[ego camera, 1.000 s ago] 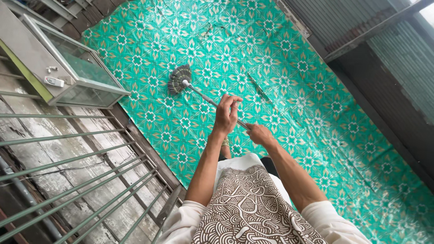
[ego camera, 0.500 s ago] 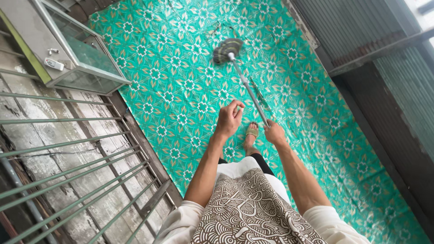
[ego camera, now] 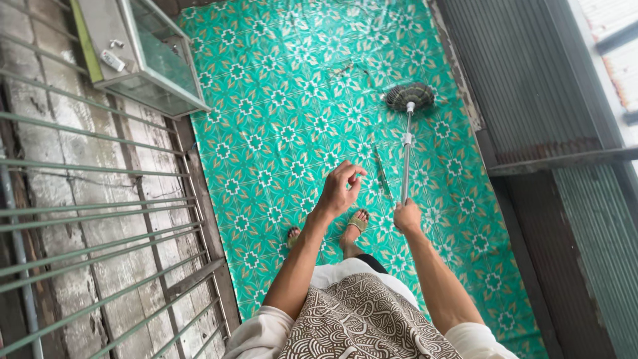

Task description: The person mops a green patterned tiled floor using a spin mop. They move the mop back and forth across the surface, covering the area systematically.

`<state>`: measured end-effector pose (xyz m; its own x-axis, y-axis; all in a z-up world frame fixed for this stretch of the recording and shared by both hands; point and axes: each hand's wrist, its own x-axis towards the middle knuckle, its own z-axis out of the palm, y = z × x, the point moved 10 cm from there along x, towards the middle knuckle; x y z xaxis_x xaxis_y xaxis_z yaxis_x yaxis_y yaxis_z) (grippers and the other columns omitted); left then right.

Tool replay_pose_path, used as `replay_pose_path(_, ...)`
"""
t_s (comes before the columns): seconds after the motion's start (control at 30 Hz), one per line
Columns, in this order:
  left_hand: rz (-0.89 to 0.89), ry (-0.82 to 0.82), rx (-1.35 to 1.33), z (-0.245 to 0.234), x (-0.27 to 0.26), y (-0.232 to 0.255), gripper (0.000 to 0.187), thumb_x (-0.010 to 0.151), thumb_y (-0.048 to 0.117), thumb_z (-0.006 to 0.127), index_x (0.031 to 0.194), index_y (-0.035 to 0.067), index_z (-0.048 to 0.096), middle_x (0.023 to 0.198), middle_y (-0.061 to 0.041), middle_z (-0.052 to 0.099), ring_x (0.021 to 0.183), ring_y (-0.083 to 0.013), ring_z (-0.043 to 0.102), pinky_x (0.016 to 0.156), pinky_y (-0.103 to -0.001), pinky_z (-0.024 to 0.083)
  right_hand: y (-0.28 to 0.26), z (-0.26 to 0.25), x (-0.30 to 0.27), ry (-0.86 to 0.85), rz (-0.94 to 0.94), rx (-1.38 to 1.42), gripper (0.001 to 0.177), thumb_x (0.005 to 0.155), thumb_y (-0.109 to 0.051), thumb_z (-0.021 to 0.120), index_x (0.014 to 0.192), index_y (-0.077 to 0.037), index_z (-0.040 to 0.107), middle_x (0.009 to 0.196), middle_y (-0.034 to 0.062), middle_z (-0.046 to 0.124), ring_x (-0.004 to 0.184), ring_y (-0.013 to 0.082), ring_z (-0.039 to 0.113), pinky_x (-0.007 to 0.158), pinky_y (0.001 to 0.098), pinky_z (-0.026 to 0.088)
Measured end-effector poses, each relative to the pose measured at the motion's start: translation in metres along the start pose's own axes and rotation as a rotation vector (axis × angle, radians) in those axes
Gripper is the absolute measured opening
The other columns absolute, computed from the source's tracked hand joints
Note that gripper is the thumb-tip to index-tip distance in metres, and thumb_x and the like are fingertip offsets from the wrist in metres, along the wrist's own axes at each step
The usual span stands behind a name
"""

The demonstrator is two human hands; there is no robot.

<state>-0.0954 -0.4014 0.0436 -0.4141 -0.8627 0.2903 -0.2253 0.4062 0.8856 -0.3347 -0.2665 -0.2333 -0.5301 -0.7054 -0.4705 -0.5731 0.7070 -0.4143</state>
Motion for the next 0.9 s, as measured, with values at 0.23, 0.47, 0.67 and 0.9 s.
replay_pose_path(0.23,-0.102,0.05,0.028,-0.039,-0.029,-0.017,0.024,0.087,-0.008,0.064,0.106,0.006,0.07,0.085,-0.006,0.063,0.067,-0.0183,0.059,0.062,-0.033,0.051,-0.047,0.051,-0.018,-0.045,-0.042,0.062,0.039,0.094,-0.026,0.063,0.118,0.003,0.058,0.091,0.03,0.071,0.084,0.0468,0.071,0.075,0.0546,0.058)
replay_pose_path(0.47,-0.172,0.112,-0.021,-0.092,-0.093,-0.043,0.033,0.081,-0.008,0.069,0.112,0.004,0.071,0.082,-0.004,0.069,0.068,-0.014,0.062,0.063,-0.03,0.053,-0.079,0.102,-0.067,-0.092,-0.086,0.066,0.037,0.093,-0.025,0.062,0.118,0.002,0.055,0.082,0.0289,0.072,0.07,0.0433,0.073,0.064,0.0521,0.058)
replay_pose_path(0.67,-0.188,0.192,0.001,-0.134,-0.152,-0.05,0.035,0.081,-0.007,0.071,0.114,0.004,0.071,0.082,-0.005,0.07,0.067,-0.0155,0.061,0.064,-0.031,0.053,-0.088,0.154,-0.12,-0.24,-0.071,0.073,0.038,0.095,-0.026,0.059,0.122,0.0,0.056,0.079,0.0267,0.072,0.064,0.0399,0.073,0.062,0.051,0.059)
replay_pose_path(0.9,-0.194,0.229,-0.004,-0.158,-0.212,-0.047,0.035,0.083,-0.004,0.075,0.117,0.005,0.071,0.086,-0.007,0.067,0.071,-0.0165,0.063,0.067,-0.031,0.054,-0.121,0.211,-0.204,-0.394,-0.304,-0.049,0.046,0.095,-0.027,0.06,0.133,-0.001,0.055,0.075,0.0254,0.07,0.058,0.0383,0.071,0.061,0.0517,0.06)
